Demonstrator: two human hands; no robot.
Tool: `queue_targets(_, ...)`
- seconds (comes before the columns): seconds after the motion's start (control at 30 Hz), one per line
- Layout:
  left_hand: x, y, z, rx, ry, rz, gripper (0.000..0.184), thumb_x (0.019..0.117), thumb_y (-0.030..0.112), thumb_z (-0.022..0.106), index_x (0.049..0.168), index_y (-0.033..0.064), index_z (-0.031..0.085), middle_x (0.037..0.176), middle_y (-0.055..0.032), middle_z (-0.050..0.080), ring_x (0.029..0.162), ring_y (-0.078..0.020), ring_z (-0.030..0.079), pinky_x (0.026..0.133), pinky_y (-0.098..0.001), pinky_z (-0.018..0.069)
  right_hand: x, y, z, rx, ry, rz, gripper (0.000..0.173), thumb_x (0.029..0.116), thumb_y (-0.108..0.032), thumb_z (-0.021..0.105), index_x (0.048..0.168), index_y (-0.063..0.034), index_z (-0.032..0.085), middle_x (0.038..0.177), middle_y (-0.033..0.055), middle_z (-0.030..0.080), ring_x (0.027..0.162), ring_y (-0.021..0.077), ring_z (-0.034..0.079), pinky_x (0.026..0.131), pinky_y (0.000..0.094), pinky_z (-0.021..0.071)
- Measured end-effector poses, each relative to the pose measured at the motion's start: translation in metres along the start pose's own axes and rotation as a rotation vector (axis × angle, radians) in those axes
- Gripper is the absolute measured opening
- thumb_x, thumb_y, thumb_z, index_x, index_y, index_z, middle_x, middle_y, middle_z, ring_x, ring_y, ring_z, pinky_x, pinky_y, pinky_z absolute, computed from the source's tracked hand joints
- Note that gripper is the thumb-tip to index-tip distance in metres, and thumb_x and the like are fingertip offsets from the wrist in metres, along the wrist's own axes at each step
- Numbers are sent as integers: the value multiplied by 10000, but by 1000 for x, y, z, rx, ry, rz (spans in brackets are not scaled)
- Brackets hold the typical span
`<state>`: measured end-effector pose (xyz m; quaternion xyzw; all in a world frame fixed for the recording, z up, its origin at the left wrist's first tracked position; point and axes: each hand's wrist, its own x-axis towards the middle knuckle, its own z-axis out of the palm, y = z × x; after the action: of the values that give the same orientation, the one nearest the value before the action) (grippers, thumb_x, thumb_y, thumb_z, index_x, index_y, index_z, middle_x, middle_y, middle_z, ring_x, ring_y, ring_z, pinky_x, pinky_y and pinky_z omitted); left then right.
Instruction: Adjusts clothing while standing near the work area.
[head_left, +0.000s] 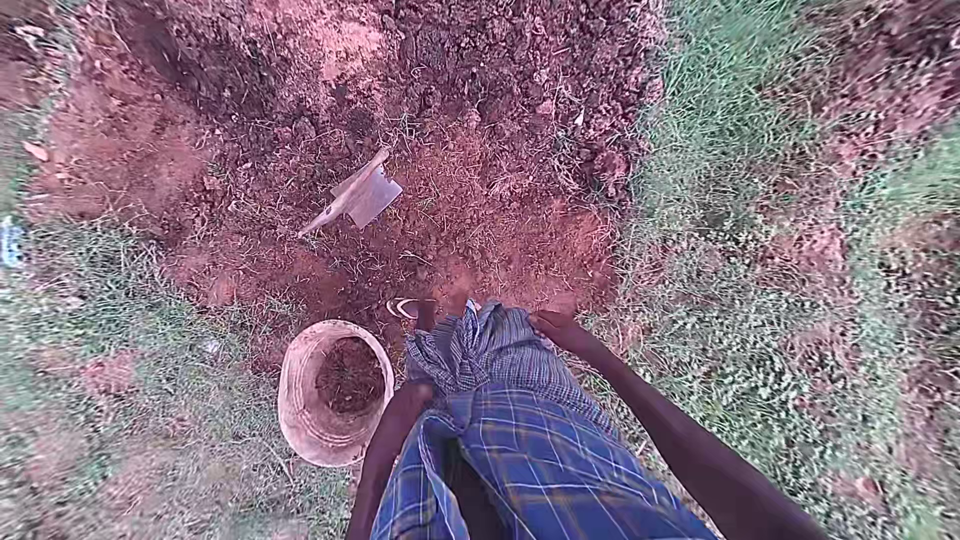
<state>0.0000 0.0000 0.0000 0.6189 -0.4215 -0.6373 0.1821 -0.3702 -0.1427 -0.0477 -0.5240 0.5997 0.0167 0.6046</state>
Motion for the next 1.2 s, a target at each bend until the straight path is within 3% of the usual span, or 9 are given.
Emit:
queue_targets(0.1,9,23,3,104,-32,96,494,1056,321,403,1040,-72,701,1037,-183,705,1027,-215,649,994,-423,490,8,-47,7,-171,-127,-190,469,1080,-372,443,1241,1,676,1247,214,644,1202,331,590,1056,563,414)
queue_targets(0.2,18,50,-1,222,-76,109,582,1054,412,380,975,-62,709,1002,-204,699,1014,-287,652,974,-491,480,11,-90,21,-355,-274,-336,599,1054,-516,370,1314,-68,672,1364,222,598,1346,430,485,1070,744,280)
queue_targets(0.33,31,77,-4,382,-208,-223,675,1045,563,407,1064,-56,678,1061,-249,677,1066,-390,644,961,-608,466,12,-128,38,-440,-372,-367,666,1015,-593,464,1059,39,670,1269,253,583,1284,441,489,1033,720,275)
queue_targets(0.47,33,80,-5,328,-214,-371,639,1038,549,486,1072,-63,669,1049,-245,680,1033,-370,653,952,-590,481,4,-143,50,-413,-366,-393,567,982,-459,635,1315,1,626,1432,217,542,1373,399,448,1107,700,233)
queue_targets(0.7,9,71,13,-251,115,60,147,943,94,652,1021,-23,694,856,18,730,815,20,676,839,-226,572,-12,-153,49,-219,-333,-595,376,1012,-276,603,1179,56,658,1222,234,638,1232,395,536,1072,630,307)
queue_targets(0.77,7,73,15,-309,139,91,92,926,38,647,980,-22,690,824,55,725,792,57,665,820,-183,563,-4,-145,51,-155,-320,-551,389,1008,-294,591,1129,66,670,1134,228,661,1137,351,592,1056,596,356)
queue_targets(0.9,7,68,19,-385,149,153,67,907,21,640,921,9,705,794,98,719,771,77,657,799,-168,559,16,-128,60,-28,-390,-400,323,999,-355,610,947,-41,663,777,-3,625,723,72,592,748,361,496)
queue_targets(1.03,5,59,24,-471,151,192,85,915,35,630,903,64,709,782,133,714,757,78,656,783,-168,559,23,-138,65,-188,-386,-319,387,1020,-360,579,895,4,626,754,92,573,713,212,561,725,475,450)
queue_targets(1.2,-12,74,19,-327,199,121,153,927,-15,609,998,-146,643,864,-6,704,839,88,612,862,-133,493,31,-127,73,-389,-347,-416,432,1068,-302,466,1343,8,589,1057,266,681,1036,435,645,949,684,389)
